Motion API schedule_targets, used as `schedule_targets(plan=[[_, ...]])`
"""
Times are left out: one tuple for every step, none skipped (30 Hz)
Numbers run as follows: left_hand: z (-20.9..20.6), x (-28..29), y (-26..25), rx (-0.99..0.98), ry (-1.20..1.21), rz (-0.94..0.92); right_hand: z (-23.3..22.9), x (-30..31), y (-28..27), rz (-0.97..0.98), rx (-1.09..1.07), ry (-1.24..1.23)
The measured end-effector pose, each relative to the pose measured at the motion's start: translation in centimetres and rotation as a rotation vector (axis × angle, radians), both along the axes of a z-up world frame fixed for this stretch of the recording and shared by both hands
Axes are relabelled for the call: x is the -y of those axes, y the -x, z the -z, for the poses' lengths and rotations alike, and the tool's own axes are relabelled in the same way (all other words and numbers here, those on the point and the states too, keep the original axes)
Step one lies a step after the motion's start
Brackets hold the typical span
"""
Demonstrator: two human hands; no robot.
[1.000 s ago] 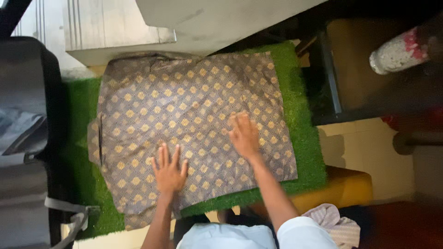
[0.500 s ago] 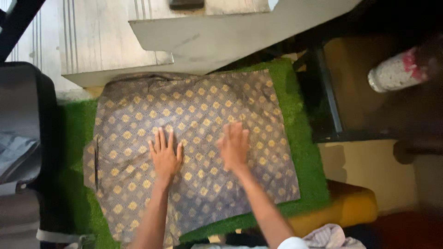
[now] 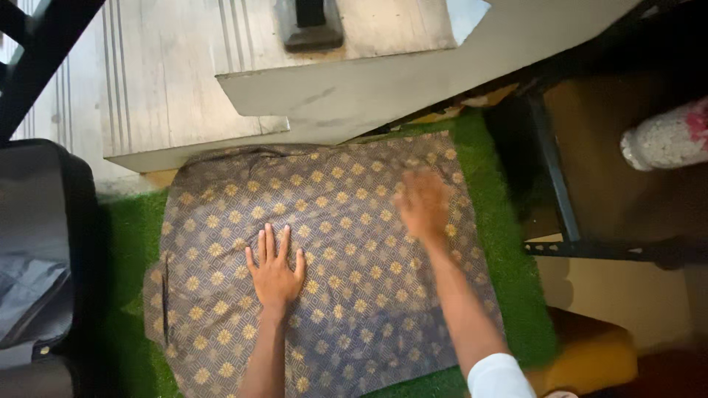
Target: The person picks up a patterned shirt from a chair, spreads it out on a green surface, and folds the sleeves and body of the shirt into a small rectangular shape.
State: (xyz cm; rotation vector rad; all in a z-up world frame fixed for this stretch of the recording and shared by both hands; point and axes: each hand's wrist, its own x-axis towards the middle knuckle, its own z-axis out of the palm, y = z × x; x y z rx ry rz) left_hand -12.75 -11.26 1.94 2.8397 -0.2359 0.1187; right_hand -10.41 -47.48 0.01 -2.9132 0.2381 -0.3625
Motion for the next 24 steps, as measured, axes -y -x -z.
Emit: schedule_targets(plan=[[0.0, 0.0, -0.1, -0.005, -0.010, -0.007, 0.0, 2.0, -0.5, 0.095, -0.049, -0.017], [-0.1, 0.0, -0.3, -0.010, -0.020, -0.015, 0.1, 3.1, -1.2, 0.190, -0.097, -0.033], [-0.2, -0.1, -0.2, 0.003, -0.012, -0.013, 0.3, 2.6, -1.5, 0.230, -0.080, -0.021], [-0.3, 0.0, -0.2, 0.016, -0.005, -0.012, 0.3, 1.8, -1.8, 0.270, -0.062, -0.008], [-0.4, 0.1, -0.4, 0.035, 0.007, -0.008, -0.1, 0.9, -2.2, 0.313, -0.039, 0.008], [-0.6, 0.1, -0.4, 0.036, 0.006, -0.007, -0.4, -1.1, -2.1, 0.252, -0.138, -0.057], [-0.8, 0.1, -0.4, 0.036, 0.006, -0.007, -0.5, -4.3, -2.0, 0.189, -0.239, -0.122], [-1.0, 0.1, -0.3, 0.036, 0.005, -0.007, -0.5, -7.6, -1.8, 0.025, -0.238, -0.241], [-1.2, 0.1, -0.3, 0.029, 0.001, -0.013, -0.5, -10.3, -1.6, -0.138, -0.226, -0.357], [-1.3, 0.2, -0.3, 0.022, -0.003, -0.019, -0.4, -12.6, -2.1, -0.406, -0.193, -0.242], [-1.3, 0.3, -0.1, 0.008, -0.005, -0.021, -0.5, -13.5, -2.3, -0.668, -0.169, -0.122], [-1.1, 0.3, -0.2, 0.012, 0.001, -0.016, -0.8, -12.7, -2.6, -0.635, -0.213, -0.094], [-0.9, 0.1, -0.3, 0.014, 0.005, -0.017, -1.0, -11.4, -3.4, -0.607, -0.258, -0.067], [-0.6, 0.0, -0.3, 0.017, 0.010, -0.018, -1.3, -9.9, -4.3, -0.578, -0.302, -0.040], [-0.4, 0.1, -0.4, 0.013, 0.005, -0.015, -1.7, -8.1, -5.1, -0.500, -0.401, 0.004], [-0.2, 0.1, -0.4, 0.008, 0.000, -0.011, -2.1, -6.0, -5.7, -0.420, -0.499, 0.048], [0.0, -0.2, -0.3, 0.003, -0.010, -0.013, -2.3, -4.3, -6.2, -0.289, -0.491, 0.013], [0.3, -0.3, -0.3, -0.005, -0.030, -0.007, -2.3, -2.7, -6.6, -0.159, -0.482, -0.021], [0.5, -0.3, -0.4, -0.012, -0.051, -0.002, -2.2, -1.1, -6.9, -0.079, -0.393, -0.060], [0.6, -0.3, -0.5, -0.019, -0.072, 0.004, -2.0, -0.1, -7.2, 0.001, -0.304, -0.098], [0.6, -0.2, -0.7, -0.026, -0.067, -0.003, -1.7, 0.4, -7.5, 0.064, -0.338, -0.085], [0.6, -0.1, -1.0, -0.033, -0.061, -0.010, -1.4, 0.6, -7.7, 0.127, -0.372, -0.072], [0.6, -0.2, -0.6, -0.053, -0.058, -0.012, -0.9, 0.5, -7.0, 0.195, -0.418, -0.061], [0.6, -0.2, -0.2, -0.050, -0.055, -0.011, -0.4, -0.3, -5.8, 0.156, -0.369, -0.041]])
